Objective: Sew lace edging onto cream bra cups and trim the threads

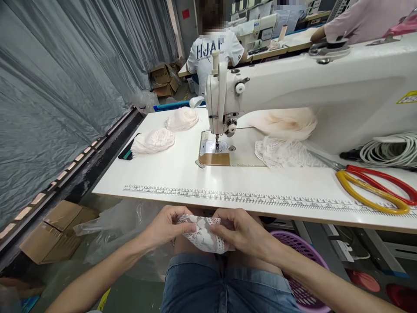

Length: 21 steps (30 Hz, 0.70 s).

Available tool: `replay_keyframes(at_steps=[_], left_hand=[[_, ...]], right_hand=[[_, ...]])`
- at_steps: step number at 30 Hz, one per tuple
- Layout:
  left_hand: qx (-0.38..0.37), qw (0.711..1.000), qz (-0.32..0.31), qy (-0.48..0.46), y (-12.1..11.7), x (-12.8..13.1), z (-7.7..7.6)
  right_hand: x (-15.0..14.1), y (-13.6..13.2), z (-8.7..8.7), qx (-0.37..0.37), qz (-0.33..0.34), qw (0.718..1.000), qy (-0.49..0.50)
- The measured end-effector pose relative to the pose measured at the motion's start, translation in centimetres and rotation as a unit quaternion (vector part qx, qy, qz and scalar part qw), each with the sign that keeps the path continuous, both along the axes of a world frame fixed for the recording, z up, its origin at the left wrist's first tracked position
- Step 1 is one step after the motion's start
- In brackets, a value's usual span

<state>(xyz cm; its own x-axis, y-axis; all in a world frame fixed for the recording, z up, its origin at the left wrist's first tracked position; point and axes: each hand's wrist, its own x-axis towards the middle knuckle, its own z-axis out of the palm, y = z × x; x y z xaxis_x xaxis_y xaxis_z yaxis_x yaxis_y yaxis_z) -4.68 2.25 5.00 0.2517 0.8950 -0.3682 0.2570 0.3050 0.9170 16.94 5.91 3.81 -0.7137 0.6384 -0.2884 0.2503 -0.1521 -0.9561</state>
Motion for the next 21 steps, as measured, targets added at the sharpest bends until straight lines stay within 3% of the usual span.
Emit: replay_keyframes(at_steps=[4, 6, 8, 11, 13, 17, 21], left_hand=[[0.098, 0.989, -0.042, 0.107, 4.0, -1.4, 3.9], [0.155, 0.971, -0.088, 0.161, 7.9, -1.8, 5.5], [0.180, 0.957, -0.130, 0.186, 12.6, -1.8, 6.1], [0.154, 0.949, -0.192, 0.198, 19.3, -1.2, 5.2], [0.143, 0.944, -0.212, 0.207, 22.2, -0.7, 4.1], [0.131, 0.933, -0.245, 0.230, 24.5, 0.2, 2.8], [0.105, 0.915, -0.287, 0.264, 26.3, 1.1, 3.2]], right_hand=[[-1.5, 2.1, 1.7, 0.049, -0.004, 0.999, -0.005], [-2.2, 4.5, 2.4, 0.100, -0.007, 0.994, -0.041], [-2.4, 7.6, 2.7, 0.179, -0.009, 0.978, -0.106], [-1.1, 11.9, 2.4, 0.301, -0.051, 0.934, -0.186], [0.4, 13.7, 1.8, 0.395, -0.083, 0.892, -0.203], [2.1, 14.9, 1.0, 0.585, -0.020, 0.799, -0.139], [1.5, 15.3, 0.3, 0.671, 0.035, 0.733, -0.104]])
